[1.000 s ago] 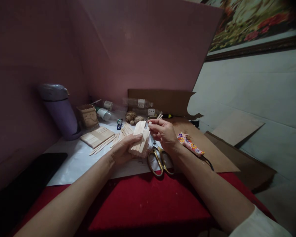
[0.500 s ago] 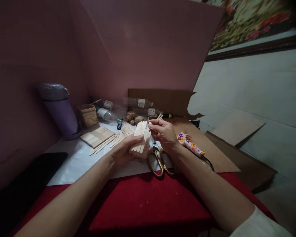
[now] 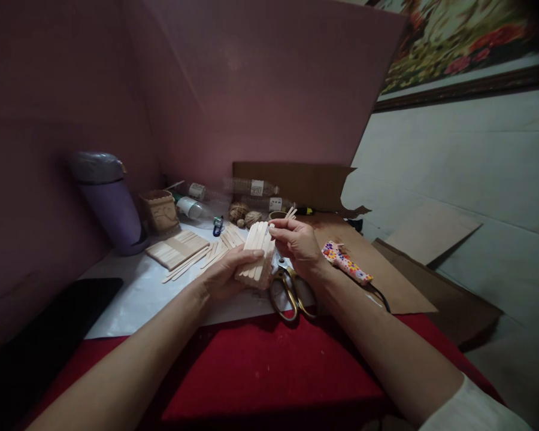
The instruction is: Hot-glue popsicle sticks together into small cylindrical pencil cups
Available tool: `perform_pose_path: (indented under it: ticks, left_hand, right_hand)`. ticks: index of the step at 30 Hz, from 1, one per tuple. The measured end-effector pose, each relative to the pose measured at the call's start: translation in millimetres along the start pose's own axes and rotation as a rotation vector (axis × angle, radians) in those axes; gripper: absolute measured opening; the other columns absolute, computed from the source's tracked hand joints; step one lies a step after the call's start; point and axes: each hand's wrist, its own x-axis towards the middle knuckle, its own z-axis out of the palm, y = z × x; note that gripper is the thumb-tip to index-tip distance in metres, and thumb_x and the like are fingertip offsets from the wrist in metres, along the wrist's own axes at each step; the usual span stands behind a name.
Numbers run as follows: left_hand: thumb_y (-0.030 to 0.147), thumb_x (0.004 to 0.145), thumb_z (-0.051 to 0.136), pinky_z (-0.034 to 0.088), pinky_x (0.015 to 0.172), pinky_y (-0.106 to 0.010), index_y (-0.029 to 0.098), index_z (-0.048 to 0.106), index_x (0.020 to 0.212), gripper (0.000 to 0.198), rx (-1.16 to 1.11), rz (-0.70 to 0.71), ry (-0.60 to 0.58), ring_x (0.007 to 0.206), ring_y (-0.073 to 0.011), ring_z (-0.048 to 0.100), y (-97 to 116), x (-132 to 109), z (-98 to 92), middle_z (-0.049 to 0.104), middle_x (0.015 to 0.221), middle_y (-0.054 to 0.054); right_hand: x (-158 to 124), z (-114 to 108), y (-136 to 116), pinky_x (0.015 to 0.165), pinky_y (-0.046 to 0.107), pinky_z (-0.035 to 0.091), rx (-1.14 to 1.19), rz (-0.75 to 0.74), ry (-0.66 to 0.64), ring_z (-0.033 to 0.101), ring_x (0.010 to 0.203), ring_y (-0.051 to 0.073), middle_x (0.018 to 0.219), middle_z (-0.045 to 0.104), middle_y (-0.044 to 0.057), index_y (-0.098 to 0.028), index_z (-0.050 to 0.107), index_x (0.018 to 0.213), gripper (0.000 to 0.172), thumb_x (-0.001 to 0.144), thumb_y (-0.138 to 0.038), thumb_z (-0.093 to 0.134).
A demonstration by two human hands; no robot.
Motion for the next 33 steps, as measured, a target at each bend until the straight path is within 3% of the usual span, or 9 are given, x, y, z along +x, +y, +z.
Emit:
perform_pose_path:
  ticks: [14, 21, 33]
  left_hand:
    - [0.020, 0.074, 0.074, 0.054, 0.068, -0.031, 0.015, 0.058, 0.117, 0.047, 0.019, 0.020, 0.016, 0.070, -0.0174, 0.065, -1.1, 0.2, 0.4, 0.070, 0.089, -0.007]
    - [0.021, 0.071, 0.076, 0.053, 0.067, -0.030, 0.014, 0.059, 0.113, 0.046, 0.079, 0.039, 0.054, 0.072, -0.0186, 0.065, -3.4, 1.1, 5.3, 0.068, 0.085, -0.007]
    - [0.022, 0.068, 0.078, 0.051, 0.059, -0.028, 0.014, 0.056, 0.120, 0.057, 0.111, 0.048, 0.087, 0.068, -0.0170, 0.063, -5.4, 1.5, 10.2, 0.068, 0.091, -0.008]
  right_hand:
    - [-2.9, 3.6, 0.0, 0.036, 0.019, 0.012, 0.001, 0.001, 0.049, 0.028, 0.035, 0.002, 0.052, 0.060, -0.002, -0.014, 0.067, 0.076, 0.030, 0.052, -0.025, 0.080]
    - [-3.7, 6.7, 1.5, 0.037, 0.019, 0.017, -0.012, 0.016, 0.130, 0.034, 0.038, 0.004, 0.050, 0.058, -0.003, -0.015, 0.066, 0.072, 0.028, 0.049, -0.022, 0.081]
    - [-7.2, 10.7, -2.8, 0.037, 0.019, 0.012, 0.000, 0.042, 0.149, 0.029, 0.036, 0.002, 0.046, 0.057, -0.004, -0.015, 0.065, 0.070, 0.029, 0.047, -0.020, 0.081]
